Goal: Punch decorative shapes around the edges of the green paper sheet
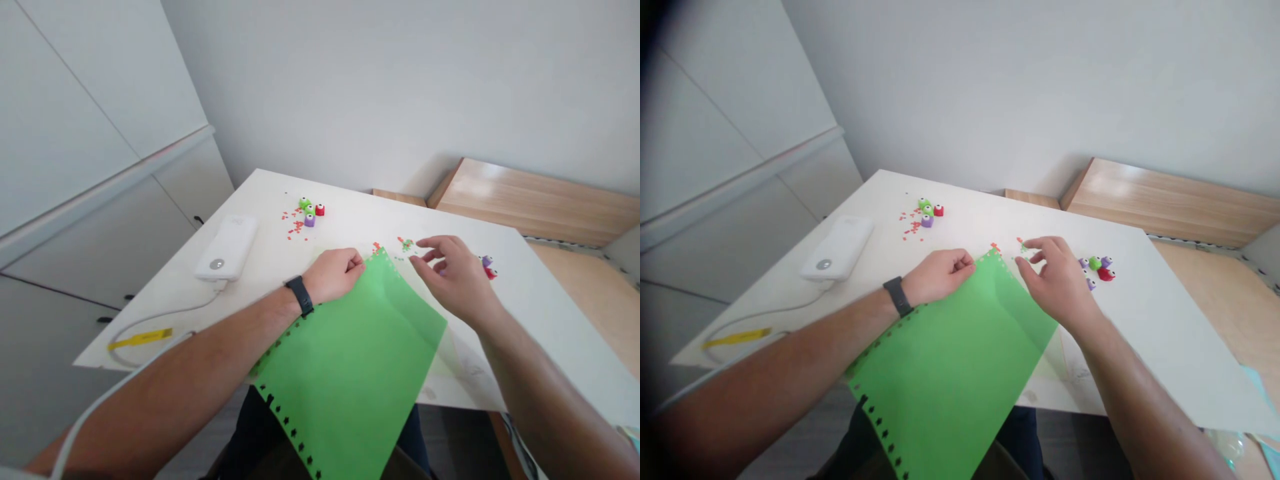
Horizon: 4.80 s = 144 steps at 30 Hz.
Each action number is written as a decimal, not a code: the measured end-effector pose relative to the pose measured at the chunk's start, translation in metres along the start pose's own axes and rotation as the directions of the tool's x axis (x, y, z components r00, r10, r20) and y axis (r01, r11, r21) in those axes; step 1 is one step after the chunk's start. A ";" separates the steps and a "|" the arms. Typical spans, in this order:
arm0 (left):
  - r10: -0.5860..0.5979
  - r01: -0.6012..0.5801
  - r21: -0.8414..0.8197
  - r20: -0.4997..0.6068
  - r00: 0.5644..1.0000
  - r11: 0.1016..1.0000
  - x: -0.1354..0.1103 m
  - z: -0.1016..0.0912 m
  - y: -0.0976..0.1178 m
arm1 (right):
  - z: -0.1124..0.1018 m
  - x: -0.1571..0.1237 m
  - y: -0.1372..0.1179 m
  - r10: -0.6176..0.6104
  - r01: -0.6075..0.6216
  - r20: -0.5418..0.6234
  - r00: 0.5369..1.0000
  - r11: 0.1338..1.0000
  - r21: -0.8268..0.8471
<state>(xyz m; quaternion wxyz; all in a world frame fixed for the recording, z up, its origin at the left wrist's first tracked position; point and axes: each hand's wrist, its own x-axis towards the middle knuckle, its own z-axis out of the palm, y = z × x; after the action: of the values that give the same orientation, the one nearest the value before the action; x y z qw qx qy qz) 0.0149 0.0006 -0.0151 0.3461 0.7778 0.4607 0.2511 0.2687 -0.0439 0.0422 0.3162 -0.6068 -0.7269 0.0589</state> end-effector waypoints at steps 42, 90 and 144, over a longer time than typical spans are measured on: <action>0.040 -0.041 0.077 0.012 0.999 0.996 0.002 0.002 0.000 | 0.143 0.129 -0.055 -0.181 0.262 0.440 0.879 0.956 -0.130; -0.076 0.071 -0.111 -0.042 0.996 0.991 -0.002 -0.019 0.008 | 0.018 0.006 0.057 0.157 -0.414 0.411 0.898 0.616 0.670; -0.074 0.067 -0.133 -0.045 0.996 0.989 -0.003 -0.020 0.007 | 0.014 0.005 0.056 0.072 -0.398 0.462 0.884 0.634 0.663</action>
<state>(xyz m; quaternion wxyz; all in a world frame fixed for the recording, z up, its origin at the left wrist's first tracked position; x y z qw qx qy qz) 0.0036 0.0017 0.0029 0.3937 0.7301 0.4787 0.2878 0.3082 -0.0213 0.0068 0.3716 -0.4916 -0.5992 0.5111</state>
